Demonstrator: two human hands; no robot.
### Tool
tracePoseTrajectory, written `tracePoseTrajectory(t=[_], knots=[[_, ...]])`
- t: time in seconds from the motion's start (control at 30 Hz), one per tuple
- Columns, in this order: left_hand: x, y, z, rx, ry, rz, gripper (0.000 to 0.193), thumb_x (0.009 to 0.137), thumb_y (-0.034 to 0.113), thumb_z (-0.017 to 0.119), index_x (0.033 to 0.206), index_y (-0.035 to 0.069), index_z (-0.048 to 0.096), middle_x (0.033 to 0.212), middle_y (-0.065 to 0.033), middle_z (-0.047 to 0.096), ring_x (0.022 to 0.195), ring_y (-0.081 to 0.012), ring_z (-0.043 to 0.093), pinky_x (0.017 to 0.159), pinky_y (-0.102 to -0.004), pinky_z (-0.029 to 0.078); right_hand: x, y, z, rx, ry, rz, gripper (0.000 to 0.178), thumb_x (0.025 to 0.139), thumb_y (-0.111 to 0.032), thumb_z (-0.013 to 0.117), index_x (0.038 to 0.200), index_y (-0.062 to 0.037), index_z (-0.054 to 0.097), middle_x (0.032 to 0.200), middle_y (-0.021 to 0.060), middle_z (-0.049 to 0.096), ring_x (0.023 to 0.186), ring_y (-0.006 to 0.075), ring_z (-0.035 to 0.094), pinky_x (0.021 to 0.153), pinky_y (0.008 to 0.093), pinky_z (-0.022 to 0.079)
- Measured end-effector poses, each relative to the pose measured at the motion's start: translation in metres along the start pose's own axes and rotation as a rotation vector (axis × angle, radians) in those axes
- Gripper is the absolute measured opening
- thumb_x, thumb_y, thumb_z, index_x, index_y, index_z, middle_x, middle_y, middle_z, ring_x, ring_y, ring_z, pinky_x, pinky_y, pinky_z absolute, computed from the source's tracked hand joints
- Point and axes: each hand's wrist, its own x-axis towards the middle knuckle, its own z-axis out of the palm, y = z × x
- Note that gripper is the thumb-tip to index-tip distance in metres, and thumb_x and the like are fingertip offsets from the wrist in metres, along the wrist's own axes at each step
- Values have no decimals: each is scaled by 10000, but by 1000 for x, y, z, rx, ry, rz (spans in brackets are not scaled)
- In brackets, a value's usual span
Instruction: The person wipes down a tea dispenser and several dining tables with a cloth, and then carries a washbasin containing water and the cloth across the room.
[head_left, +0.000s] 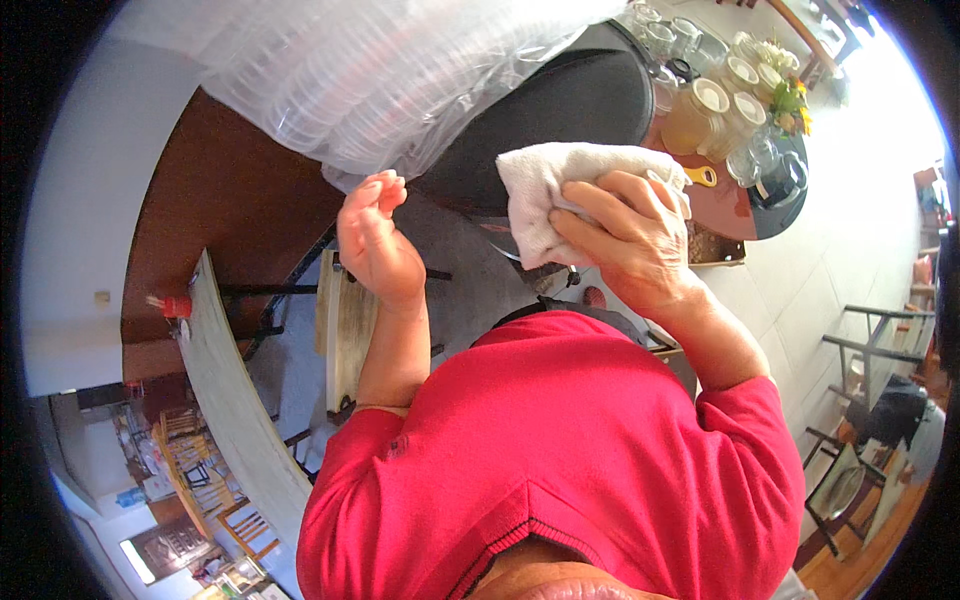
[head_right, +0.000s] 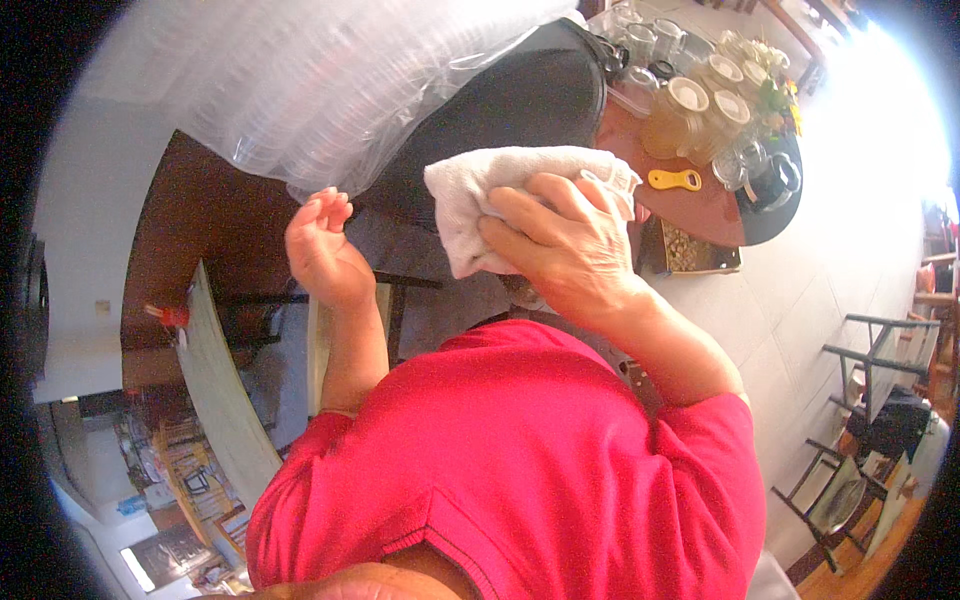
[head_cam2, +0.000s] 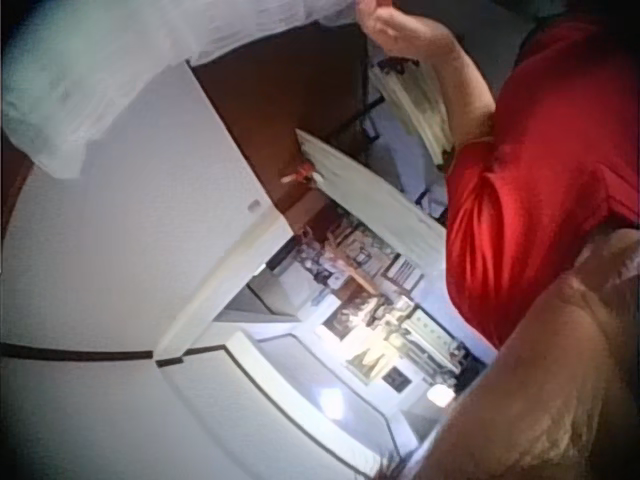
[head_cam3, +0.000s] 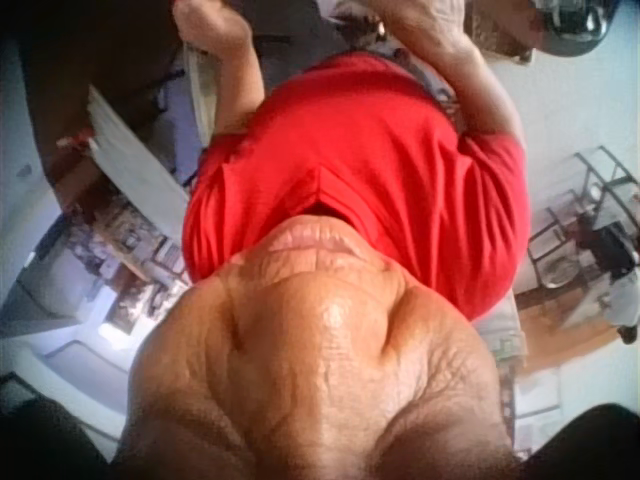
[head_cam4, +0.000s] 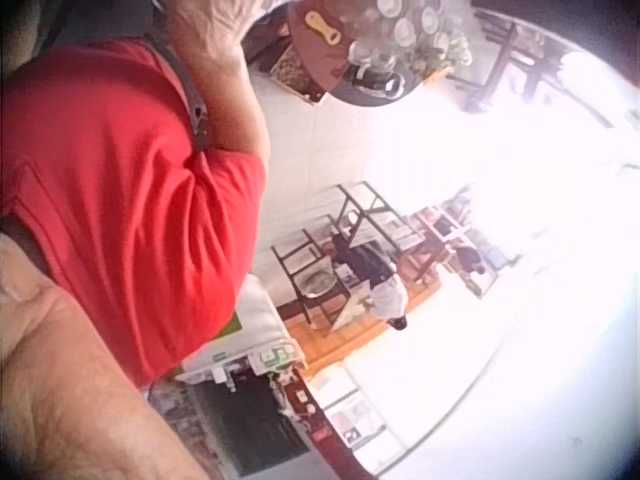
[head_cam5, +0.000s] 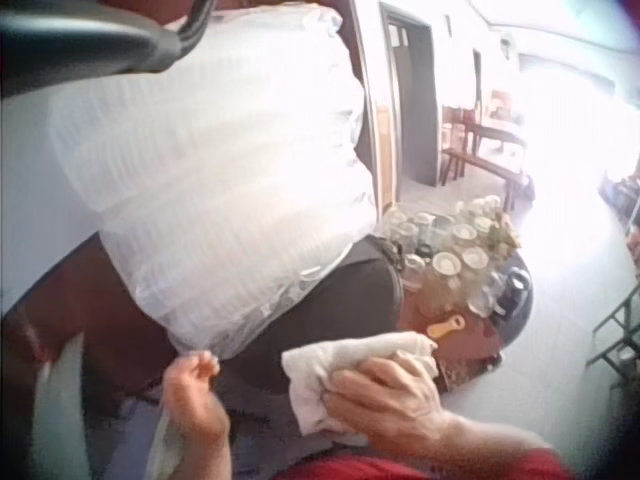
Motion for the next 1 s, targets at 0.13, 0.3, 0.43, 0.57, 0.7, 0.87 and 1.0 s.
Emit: tracePoseTrajectory(t=[0.13, 0.3, 0.43, 0.57, 0.7, 0.87, 1.0], knots=[[-3, -10, -18, 477, -89, 82, 265, 862, 31, 584, 1126, 14, 575, 1198, -113, 538, 1076, -210, 531, 883, -317, 457, 10, -6, 3, -2, 13, -59, 345, 547, -165, 667, 892, -165, 683, 1044, -16, 606, 887, 203, 556, 719, 362, 435], [17, -19, -23, 775, -160, 316, 235, 760, 83, 713, 983, 45, 651, 1100, -130, 541, 959, -285, 547, 827, -362, 469, 40, -27, 27, 45, -24, -209, 322, 608, -227, 631, 923, -167, 661, 1042, -9, 585, 895, 203, 536, 710, 359, 431], [23, -30, -35, 699, -209, 400, 274, 674, -5, 726, 930, 64, 655, 1047, -113, 556, 908, -265, 560, 753, -328, 483, 64, -43, 52, 99, -42, -370, 194, 649, -259, 589, 814, -164, 627, 981, -12, 541, 866, 191, 495, 705, 359, 416], [44, -26, -39, 708, -256, 382, 206, 680, -11, 720, 854, 44, 624, 977, -102, 567, 887, -263, 567, 749, -334, 482, 79, -50, 63, 36, -122, -322, 184, 676, -257, 586, 818, -161, 652, 995, -8, 564, 892, 199, 497, 722, 368, 414], [67, -25, -43, 813, -303, 498, 188, 703, 41, 735, 836, 23, 604, 954, -104, 577, 900, -288, 563, 768, -362, 478, 81, -45, 46, 17, -181, -258, 217, 683, -212, 612, 888, -150, 649, 1008, -28, 571, 889, 190, 515, 741, 342, 414], [74, -27, -56, 842, -310, 491, 269, 728, 190, 756, 894, 27, 619, 984, -117, 588, 926, -316, 558, 789, -383, 467, 61, -20, -6, -1, -339, -147, 215, 656, -114, 624, 862, -151, 670, 1023, -43, 596, 950, 197, 536, 783, 381, 426], [54, -22, -53, 702, -292, 435, 339, 734, 266, 756, 947, 41, 616, 1016, -124, 587, 939, -318, 555, 820, -405, 448, 47, -7, -22, -4, -332, -62, 215, 642, -151, 609, 843, -174, 682, 992, -39, 596, 947, 205, 533, 799, 371, 422]])
